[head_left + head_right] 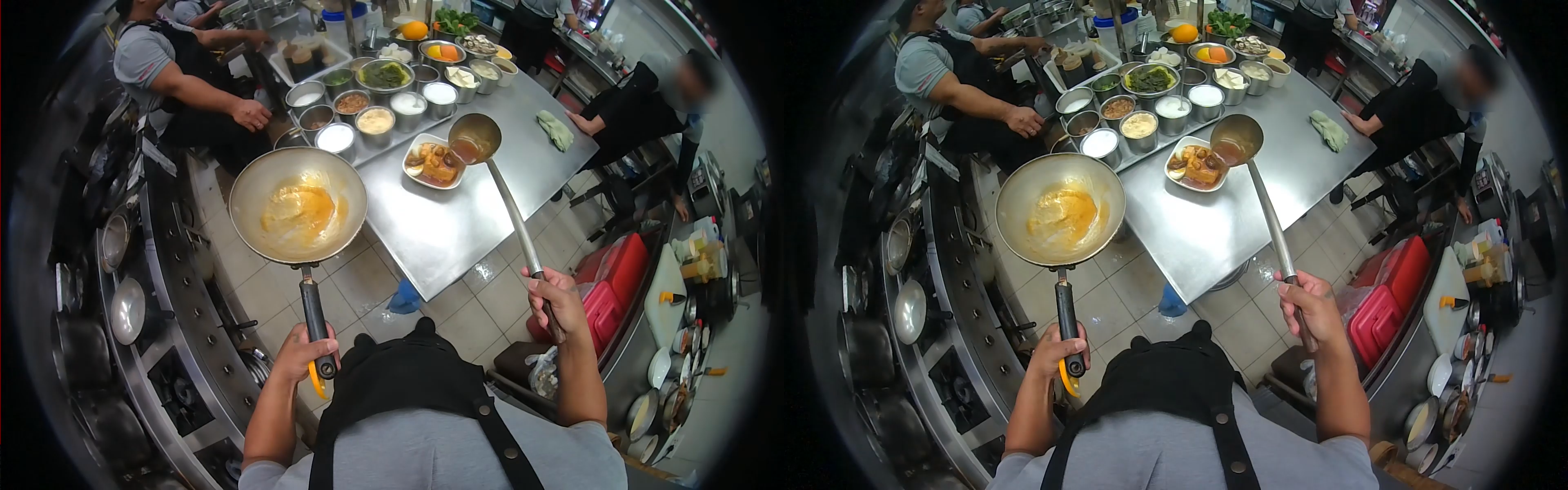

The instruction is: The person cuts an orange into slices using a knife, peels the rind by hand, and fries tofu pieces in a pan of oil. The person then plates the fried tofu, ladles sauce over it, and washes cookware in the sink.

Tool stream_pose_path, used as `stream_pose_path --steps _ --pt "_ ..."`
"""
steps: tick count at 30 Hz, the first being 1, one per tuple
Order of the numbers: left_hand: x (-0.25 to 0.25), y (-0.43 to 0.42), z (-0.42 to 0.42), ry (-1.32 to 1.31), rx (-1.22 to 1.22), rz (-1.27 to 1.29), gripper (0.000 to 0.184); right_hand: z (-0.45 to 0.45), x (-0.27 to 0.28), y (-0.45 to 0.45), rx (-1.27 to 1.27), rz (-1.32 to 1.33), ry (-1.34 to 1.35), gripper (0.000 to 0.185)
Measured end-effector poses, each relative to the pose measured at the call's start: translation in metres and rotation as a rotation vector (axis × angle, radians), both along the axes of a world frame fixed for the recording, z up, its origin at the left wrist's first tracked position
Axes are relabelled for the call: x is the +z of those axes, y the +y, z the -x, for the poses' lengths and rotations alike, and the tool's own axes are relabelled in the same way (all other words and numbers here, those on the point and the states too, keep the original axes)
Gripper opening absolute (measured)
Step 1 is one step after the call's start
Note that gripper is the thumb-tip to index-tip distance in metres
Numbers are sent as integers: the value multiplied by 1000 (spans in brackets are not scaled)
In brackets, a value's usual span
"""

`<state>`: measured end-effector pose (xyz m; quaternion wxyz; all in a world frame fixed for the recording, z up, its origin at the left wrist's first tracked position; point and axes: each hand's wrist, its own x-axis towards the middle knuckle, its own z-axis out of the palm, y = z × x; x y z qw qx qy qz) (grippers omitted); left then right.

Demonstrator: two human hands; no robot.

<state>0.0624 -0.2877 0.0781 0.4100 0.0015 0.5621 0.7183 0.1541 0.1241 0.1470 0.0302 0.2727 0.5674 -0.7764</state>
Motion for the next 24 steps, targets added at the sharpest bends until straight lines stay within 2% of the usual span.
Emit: stream_pose_path --steps 24 --pt "2 -9 -14 -23 28 8 21 38 -2 -20 98 -63 26 25"
